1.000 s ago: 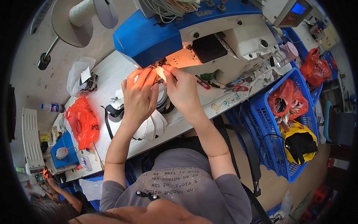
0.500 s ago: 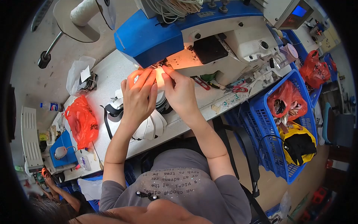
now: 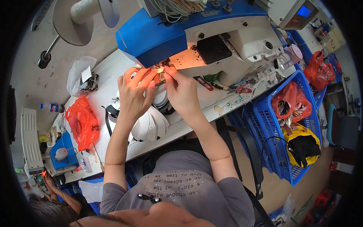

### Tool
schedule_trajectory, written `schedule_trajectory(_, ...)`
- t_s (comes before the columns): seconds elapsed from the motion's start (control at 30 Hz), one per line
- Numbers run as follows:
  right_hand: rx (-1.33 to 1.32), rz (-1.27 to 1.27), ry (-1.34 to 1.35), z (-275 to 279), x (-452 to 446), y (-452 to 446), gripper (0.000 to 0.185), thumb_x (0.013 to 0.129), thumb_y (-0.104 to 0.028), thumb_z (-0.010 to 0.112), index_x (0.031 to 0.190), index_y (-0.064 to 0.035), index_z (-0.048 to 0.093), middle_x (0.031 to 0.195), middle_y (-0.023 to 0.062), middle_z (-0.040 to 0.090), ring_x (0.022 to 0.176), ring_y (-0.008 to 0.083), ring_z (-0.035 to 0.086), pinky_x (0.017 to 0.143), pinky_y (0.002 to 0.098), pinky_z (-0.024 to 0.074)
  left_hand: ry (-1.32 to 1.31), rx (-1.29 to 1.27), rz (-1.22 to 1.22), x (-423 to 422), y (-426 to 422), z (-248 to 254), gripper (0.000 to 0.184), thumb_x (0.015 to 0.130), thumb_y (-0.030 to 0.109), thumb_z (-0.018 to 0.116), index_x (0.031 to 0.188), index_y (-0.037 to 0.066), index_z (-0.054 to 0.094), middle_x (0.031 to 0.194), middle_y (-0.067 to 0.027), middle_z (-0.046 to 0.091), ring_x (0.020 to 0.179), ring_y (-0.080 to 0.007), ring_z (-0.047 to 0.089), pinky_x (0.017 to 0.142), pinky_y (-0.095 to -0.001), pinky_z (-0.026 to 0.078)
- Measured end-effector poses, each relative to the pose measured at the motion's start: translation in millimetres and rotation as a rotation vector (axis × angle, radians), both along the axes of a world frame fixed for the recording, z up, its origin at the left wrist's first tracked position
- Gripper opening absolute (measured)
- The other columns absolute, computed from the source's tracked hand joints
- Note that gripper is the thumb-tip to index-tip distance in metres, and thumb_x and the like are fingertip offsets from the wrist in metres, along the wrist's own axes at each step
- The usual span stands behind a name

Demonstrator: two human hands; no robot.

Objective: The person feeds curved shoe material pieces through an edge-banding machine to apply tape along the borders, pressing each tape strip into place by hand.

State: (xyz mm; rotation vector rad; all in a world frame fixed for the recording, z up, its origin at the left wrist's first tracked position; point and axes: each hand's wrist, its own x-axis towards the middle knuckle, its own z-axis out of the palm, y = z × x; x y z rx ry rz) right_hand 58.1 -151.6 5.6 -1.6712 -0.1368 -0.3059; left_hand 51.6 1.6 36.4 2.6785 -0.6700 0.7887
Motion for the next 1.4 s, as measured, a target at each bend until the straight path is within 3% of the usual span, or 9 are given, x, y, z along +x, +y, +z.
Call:
schedule_trajectory(0.3, -0.04, 0.058, -0.119, 0.6, -10.0, -4.8, 0.015, 0.09, -0.007, 0.063, 0.1, 0.0032, 0.069, 0.063, 0.0089, 0.064, 0.052, 0.0087, 0.056, 0.05, 0.025, 0.0435, -0.129, -0.075, 0.112, 23.7, 27.5, -14.3, 0.021, 0.087, 0.02, 0.058, 0.102, 0.008, 0.066, 0.103, -0.0065, 0.066, 0.1, -0.0279, 0.056, 0.084, -0.0404, 0.04)
schedule_trajectory(0.4, -0.13, 0.23, -0.034, -6.7, -24.8, -10.5, 0.013, 0.087, -0.011, 0.065, 0.092, 0.0003, 0.069, 0.07, 0.0113, 0.066, 0.054, 0.0156, 0.06, 0.053, 0.0288, 0.0456, 0.148, -0.245, 0.329, 11.0, 52.0, -34.9, 0.02, 0.088, 0.021, 0.058, 0.098, 0.005, 0.065, 0.101, -0.0096, 0.066, 0.095, -0.0293, 0.059, 0.08, -0.0407, 0.045)
schedule_trajectory(0.53, -0.369, 0.407, 0.118, -29.9, -28.1, -0.4, 0.016, 0.086, -0.016, 0.063, 0.091, -0.0025, 0.07, 0.082, 0.0128, 0.068, 0.07, 0.0301, 0.064, 0.066, 0.0385, 0.0498, 0.686, -0.136, 0.575, -6.6, 60.1, -66.8, 0.04, 0.085, 0.036, 0.065, 0.105, 0.002, 0.06, 0.079, -0.0141, 0.067, 0.076, -0.0331, 0.067, 0.066, -0.0428, 0.05)
schedule_trajectory(0.77, -0.484, 0.472, 0.036, -66.9, -28.7, 28.1, 0.016, 0.086, -0.014, 0.064, 0.092, 0.0006, 0.069, 0.085, 0.0144, 0.067, 0.074, 0.0308, 0.065, 0.069, 0.0377, 0.0507, 0.641, -0.43, 0.514, -26.8, 57.9, -93.6, 0.036, 0.084, 0.024, 0.069, 0.11, 0.0, 0.059, 0.076, -0.0143, 0.065, 0.071, -0.0342, 0.064, 0.064, -0.0436, 0.049)
schedule_trajectory(0.97, -0.386, 0.406, 0.067, -53.1, -27.9, 21.0, 0.022, 0.088, -0.021, 0.063, 0.091, -0.0003, 0.069, 0.085, 0.0139, 0.066, 0.078, 0.0346, 0.063, 0.072, 0.041, 0.0495, 0.184, -0.434, 0.327, -43.0, 68.7, -100.6, 0.023, 0.085, 0.009, 0.067, 0.107, 0.002, 0.068, 0.086, -0.0129, 0.064, 0.07, -0.0254, 0.064, 0.059, -0.0356, 0.049)
schedule_trajectory(1.1, -0.063, 0.403, 0.083, -49.8, -23.1, 17.1, 0.027, 0.094, -0.025, 0.061, 0.094, 0.0019, 0.067, 0.076, 0.0087, 0.063, 0.07, 0.0205, 0.061, 0.068, 0.0323, 0.0478, 0.125, -0.611, 0.033, -65.2, 38.5, -73.5, 0.042, 0.074, -0.01, 0.071, 0.113, 0.006, 0.069, 0.094, -0.0075, 0.063, 0.069, -0.0113, 0.058, 0.053, -0.0215, 0.044)
schedule_trajectory(1.17, 0.104, 0.49, 0.321, -31.5, -24.8, 5.7, 0.026, 0.096, -0.022, 0.06, 0.096, 0.0027, 0.066, 0.073, 0.0046, 0.061, 0.067, 0.011, 0.056, 0.064, 0.0271, 0.0459, 0.179, -0.534, -0.092, -79.7, 16.5, -56.2, 0.042, 0.073, -0.007, 0.072, 0.112, 0.006, 0.068, 0.097, -0.01, 0.063, 0.074, -0.0183, 0.064, 0.06, -0.0277, 0.051)
schedule_trajectory(1.27, 0.267, 0.383, 0.151, -1.2, -34.8, -0.2, 0.018, 0.095, -0.014, 0.06, 0.097, 0.0031, 0.066, 0.072, 0.001, 0.059, 0.069, 0.0036, 0.049, 0.061, 0.0214, 0.0425, 0.276, -0.639, -0.28, -88.7, -8.6, -38.0, 0.041, 0.072, -0.006, 0.073, 0.112, 0.003, 0.067, 0.099, -0.0123, 0.062, 0.075, -0.0227, 0.064, 0.059, -0.0298, 0.052)
schedule_trajectory(1.4, 0.165, 0.043, -0.013, 3.9, -20.7, -4.1, 0.016, 0.09, -0.005, 0.064, 0.103, 0.004, 0.067, 0.075, 0.0041, 0.066, 0.065, 0.0047, 0.054, 0.058, 0.0227, 0.0443, 0.098, -0.428, -0.142, -70.3, -14.3, -24.5, 0.039, 0.076, 0.001, 0.071, 0.114, 0.001, 0.064, 0.109, -0.0113, 0.06, 0.09, -0.026, 0.06, 0.073, -0.0344, 0.05)
